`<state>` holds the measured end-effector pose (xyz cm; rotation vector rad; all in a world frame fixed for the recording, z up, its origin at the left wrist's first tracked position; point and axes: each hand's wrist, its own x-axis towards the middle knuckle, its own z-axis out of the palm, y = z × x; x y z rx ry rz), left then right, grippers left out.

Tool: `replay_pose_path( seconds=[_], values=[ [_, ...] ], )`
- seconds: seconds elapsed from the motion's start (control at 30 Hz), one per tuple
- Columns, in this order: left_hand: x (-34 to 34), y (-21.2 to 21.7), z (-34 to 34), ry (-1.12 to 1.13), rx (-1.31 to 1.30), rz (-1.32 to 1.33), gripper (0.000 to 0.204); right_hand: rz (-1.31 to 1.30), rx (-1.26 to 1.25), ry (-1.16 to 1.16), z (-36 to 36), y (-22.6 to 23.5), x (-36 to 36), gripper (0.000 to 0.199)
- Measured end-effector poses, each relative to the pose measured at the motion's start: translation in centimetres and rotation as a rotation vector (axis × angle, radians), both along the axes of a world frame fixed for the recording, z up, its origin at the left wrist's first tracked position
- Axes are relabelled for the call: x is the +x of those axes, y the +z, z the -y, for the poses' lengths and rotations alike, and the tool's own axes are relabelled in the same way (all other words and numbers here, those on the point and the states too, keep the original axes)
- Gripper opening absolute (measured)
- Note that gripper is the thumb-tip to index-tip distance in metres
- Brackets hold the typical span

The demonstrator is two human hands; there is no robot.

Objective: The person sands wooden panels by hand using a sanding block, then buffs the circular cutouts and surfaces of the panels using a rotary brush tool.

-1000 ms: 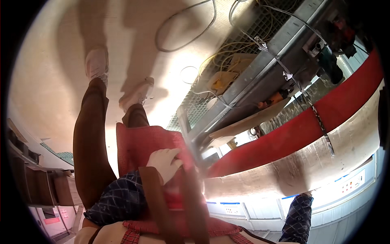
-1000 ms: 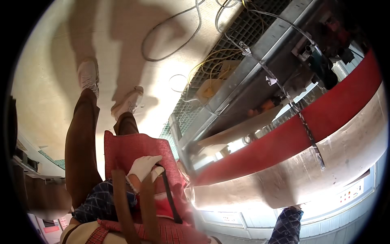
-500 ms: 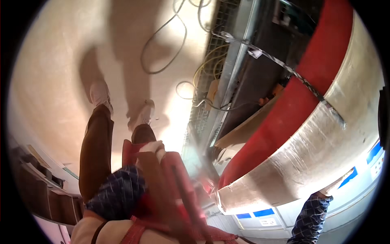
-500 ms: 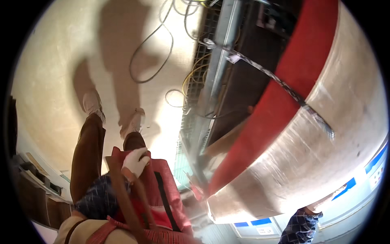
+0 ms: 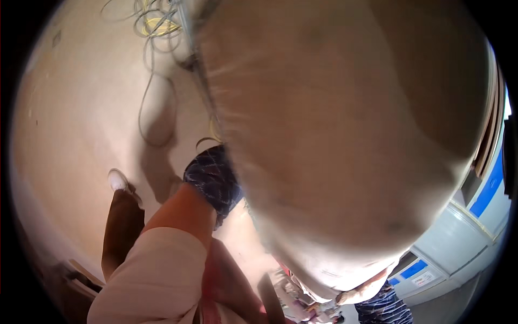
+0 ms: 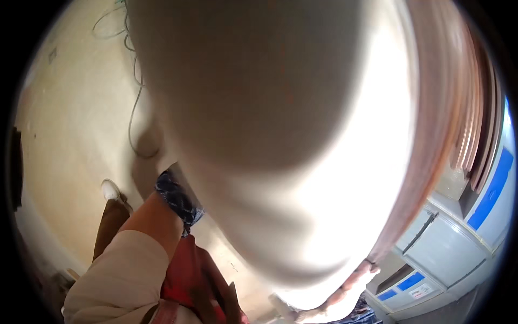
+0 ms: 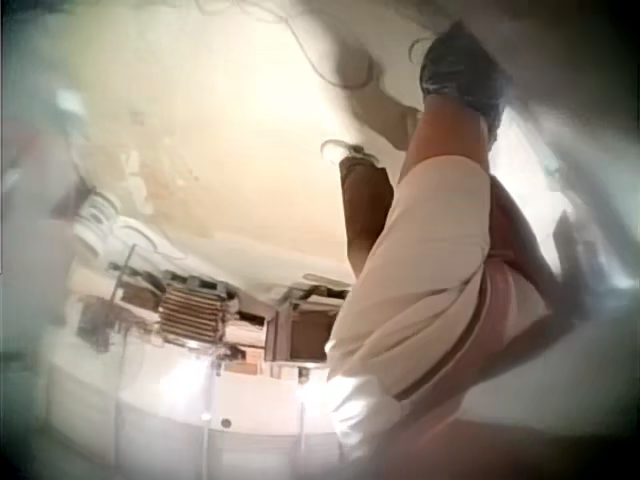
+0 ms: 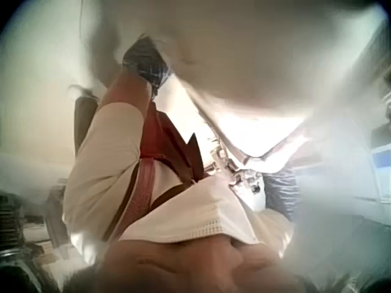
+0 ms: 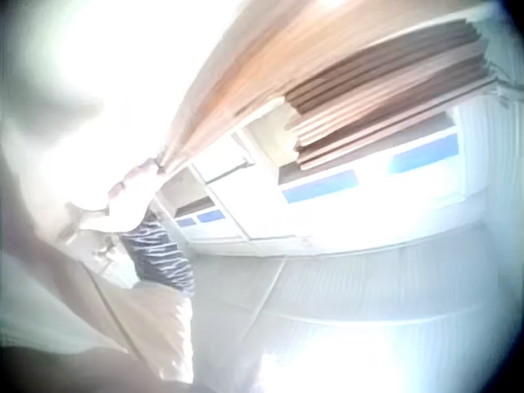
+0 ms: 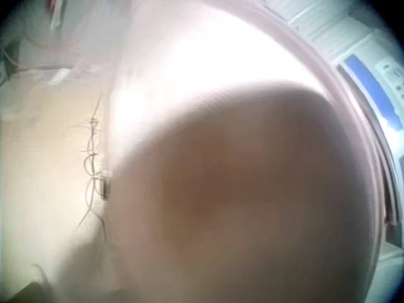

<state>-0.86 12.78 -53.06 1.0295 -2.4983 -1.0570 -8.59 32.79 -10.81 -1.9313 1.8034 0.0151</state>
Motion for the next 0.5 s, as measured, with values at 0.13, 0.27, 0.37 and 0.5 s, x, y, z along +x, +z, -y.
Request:
replay_pose_path(
  seconds=[0.13,0.27,0.37,0.5],
  values=[
    [-3.3,-1.7,2.2,-0.022,-0.001,0.146,0.036,-0.151,-0.186,0.165,2.9,-0.8,2.8,0.049],
    [-4.3,-2.7,3.4,-0.008,0.004,0.224,0.037,-0.225,-0.121,0.196,5.0,-0.1,3.9,0.026],
    [-3.8,-3.7,4.1,-0.007,0.015,0.273,0.038,-0.235,-0.090,0.227,6.4,-0.1,4.7,0.024],
    [-2.8,-4.8,4.5,-0.009,0.036,0.319,0.040,-0.211,-0.074,0.210,6.8,-0.8,5.1,0.028]
  ],
)
